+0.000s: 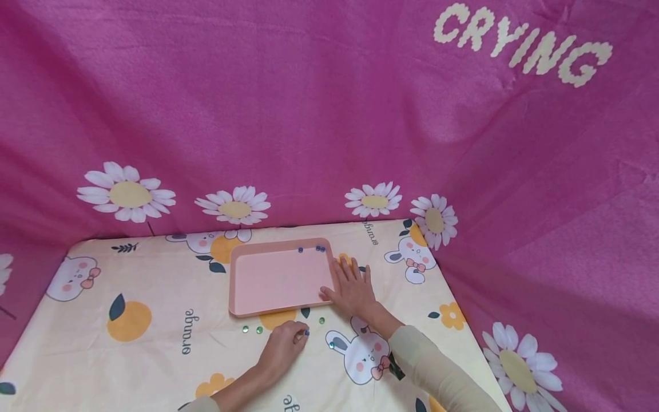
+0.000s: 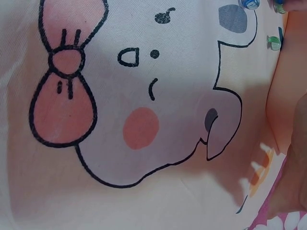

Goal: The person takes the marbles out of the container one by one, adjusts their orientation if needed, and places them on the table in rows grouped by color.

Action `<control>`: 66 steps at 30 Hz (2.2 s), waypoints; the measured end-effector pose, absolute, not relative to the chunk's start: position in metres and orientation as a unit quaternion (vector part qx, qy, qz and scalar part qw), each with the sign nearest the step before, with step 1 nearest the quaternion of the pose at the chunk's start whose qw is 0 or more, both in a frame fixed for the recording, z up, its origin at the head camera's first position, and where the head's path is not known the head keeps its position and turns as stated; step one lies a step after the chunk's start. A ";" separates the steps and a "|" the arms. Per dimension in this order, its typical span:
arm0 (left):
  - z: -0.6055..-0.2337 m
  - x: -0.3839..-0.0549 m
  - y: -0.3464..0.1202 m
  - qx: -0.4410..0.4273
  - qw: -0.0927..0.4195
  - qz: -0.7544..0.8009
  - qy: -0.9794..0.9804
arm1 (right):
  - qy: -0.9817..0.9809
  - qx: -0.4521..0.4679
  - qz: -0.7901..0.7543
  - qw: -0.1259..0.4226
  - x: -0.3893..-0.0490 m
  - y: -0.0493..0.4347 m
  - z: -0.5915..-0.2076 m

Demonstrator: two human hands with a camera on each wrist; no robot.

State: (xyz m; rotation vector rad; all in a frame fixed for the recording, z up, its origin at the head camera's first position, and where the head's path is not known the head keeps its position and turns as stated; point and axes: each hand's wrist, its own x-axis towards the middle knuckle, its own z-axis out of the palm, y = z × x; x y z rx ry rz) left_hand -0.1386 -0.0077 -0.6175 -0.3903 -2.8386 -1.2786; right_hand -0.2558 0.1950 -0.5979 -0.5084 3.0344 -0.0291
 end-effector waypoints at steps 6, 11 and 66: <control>-0.619 -0.139 -0.006 -0.121 0.013 -0.405 -0.906 | 0.986 -0.165 -0.020 0.033 -0.255 0.195 -0.597; -0.619 -0.138 -0.007 -0.131 0.026 -0.404 -0.905 | 0.985 -0.169 -0.028 0.035 -0.256 0.195 -0.596; -0.582 -0.286 -0.006 -0.009 0.026 -0.483 -0.875 | 0.985 -0.168 -0.012 0.034 -0.258 0.197 -0.598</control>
